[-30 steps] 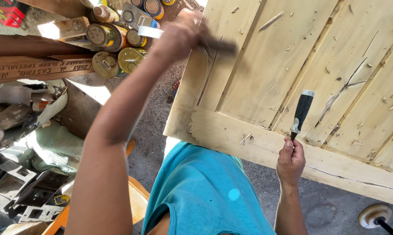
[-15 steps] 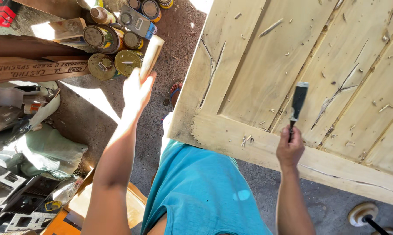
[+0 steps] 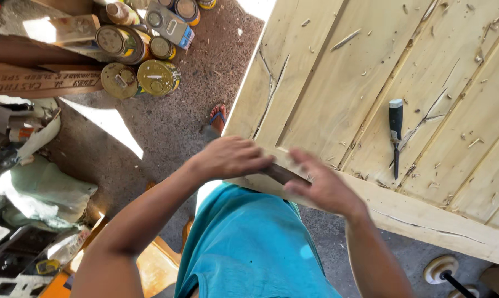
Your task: The person uses a chisel and wooden mallet to shave and trim the raised edges and grooves of a wooden door panel laid across a chair. They reposition the chisel repeatedly along the panel, tap it with the mallet to remove thin shavings of wood, and shift around the door to work different sections.
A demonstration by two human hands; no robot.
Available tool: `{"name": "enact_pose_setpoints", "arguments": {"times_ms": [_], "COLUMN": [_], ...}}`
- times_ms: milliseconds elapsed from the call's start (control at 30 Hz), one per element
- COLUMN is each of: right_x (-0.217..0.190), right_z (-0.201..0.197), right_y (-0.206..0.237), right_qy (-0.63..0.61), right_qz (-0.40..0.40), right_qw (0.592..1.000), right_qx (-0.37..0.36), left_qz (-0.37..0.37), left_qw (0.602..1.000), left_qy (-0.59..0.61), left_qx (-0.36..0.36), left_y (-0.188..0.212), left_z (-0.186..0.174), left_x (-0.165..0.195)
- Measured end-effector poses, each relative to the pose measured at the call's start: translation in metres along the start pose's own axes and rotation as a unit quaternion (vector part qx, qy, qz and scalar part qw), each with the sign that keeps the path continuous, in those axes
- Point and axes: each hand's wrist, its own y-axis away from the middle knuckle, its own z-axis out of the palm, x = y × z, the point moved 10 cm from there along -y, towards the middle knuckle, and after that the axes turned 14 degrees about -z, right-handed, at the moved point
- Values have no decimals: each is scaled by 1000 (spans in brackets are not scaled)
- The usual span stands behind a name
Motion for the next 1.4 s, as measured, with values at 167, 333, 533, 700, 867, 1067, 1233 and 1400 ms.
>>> {"name": "enact_pose_setpoints", "arguments": {"times_ms": [167,333,533,700,867,1067,1233,1400], "right_x": [5,25,25,9,14,2,1,6], "right_z": [24,31,26,19,2,-4,9,-8], "right_y": [-17,-46,-69,-76,-108,-100,-82,-113], "right_qy": [-175,-365,-372,-313,-237,-253,-267,-200], "right_qz": [151,106,159,192,151,168,218,108], "right_qw": [965,905,890,907,936,931,919,949], "right_qx": [123,191,210,206,214,202,191,218], "left_qz": [61,4,-54,-94,-140,-154,-135,-187], "left_qw": [986,992,991,978,971,966,966,957], "left_qy": [-41,21,72,146,110,124,157,129], "left_qx": [148,122,96,120,159,168,155,182], "left_y": [-77,-102,-102,-100,-104,-102,-96,-98], "left_z": [0,20,24,15,13,8,10,13], "left_x": [-13,-61,-85,-97,-109,-104,-103,-116]}}
